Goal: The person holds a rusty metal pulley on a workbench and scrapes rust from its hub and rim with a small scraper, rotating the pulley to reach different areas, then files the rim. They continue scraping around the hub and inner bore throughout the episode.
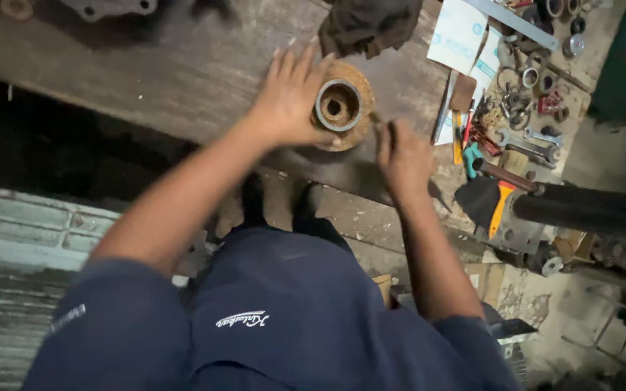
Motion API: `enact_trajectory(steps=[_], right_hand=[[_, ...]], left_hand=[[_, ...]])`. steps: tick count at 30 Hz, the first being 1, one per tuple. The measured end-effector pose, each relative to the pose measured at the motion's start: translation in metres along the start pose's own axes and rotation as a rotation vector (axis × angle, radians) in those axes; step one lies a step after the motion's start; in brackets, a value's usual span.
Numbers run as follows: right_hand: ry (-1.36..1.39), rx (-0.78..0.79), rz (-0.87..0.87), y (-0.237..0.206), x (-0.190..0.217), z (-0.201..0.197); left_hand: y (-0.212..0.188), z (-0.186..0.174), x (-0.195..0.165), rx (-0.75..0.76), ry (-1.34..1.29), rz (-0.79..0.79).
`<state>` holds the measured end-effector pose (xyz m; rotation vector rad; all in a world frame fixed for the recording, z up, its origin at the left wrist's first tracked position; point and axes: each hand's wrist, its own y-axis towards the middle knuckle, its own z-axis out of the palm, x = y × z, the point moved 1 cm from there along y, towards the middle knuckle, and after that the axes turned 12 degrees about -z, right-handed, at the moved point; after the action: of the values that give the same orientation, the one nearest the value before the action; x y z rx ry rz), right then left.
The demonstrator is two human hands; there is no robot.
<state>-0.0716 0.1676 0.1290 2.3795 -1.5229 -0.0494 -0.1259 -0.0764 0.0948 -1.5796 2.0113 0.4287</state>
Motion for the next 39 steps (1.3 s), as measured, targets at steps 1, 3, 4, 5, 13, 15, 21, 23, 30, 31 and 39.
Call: enact_trajectory(steps=[1,3,4,5,13,15,21,23,30,31,39], right_hand=[[0.019,-0.015,-0.059,-0.001,0.002,0.000],[0.032,0.036,-0.055,0.001,0.009,0.011],[0.041,0.065,-0.055,0.003,0.010,0.017],[0.015,0.085,-0.033,0.005,0.010,0.022],[-0.046,0.202,-0.054,0.012,0.003,0.029],[-0.055,0.177,-0.031,0.012,0.006,0.027],[-0.062,0.149,-0.047,0.012,0.014,0.027],[-0.041,0.123,-0.037,0.011,0.012,0.027],[-0.073,0.151,-0.082,0.007,0.003,0.031],[-0.056,0.186,-0.094,0.006,0.001,0.032],[-0.017,0.205,-0.051,-0.003,0.003,0.037]], left_hand=[[-0.011,0.010,-0.007,-0.059,-0.039,-0.092],[-0.022,0.025,-0.012,-0.138,-0.100,-0.143],[-0.024,0.031,-0.012,-0.176,-0.131,-0.172],[-0.024,0.036,-0.011,-0.180,-0.134,-0.160],[-0.015,0.044,0.000,-0.215,-0.138,-0.108],[-0.017,0.045,-0.002,-0.223,-0.153,-0.110],[-0.017,0.042,-0.002,-0.236,-0.140,-0.105],[-0.018,0.041,-0.003,-0.191,-0.130,-0.126],[-0.020,0.040,-0.008,-0.129,-0.111,-0.180],[-0.021,0.040,-0.008,-0.113,-0.097,-0.183],[-0.031,0.046,-0.006,-0.186,-0.113,-0.131]])
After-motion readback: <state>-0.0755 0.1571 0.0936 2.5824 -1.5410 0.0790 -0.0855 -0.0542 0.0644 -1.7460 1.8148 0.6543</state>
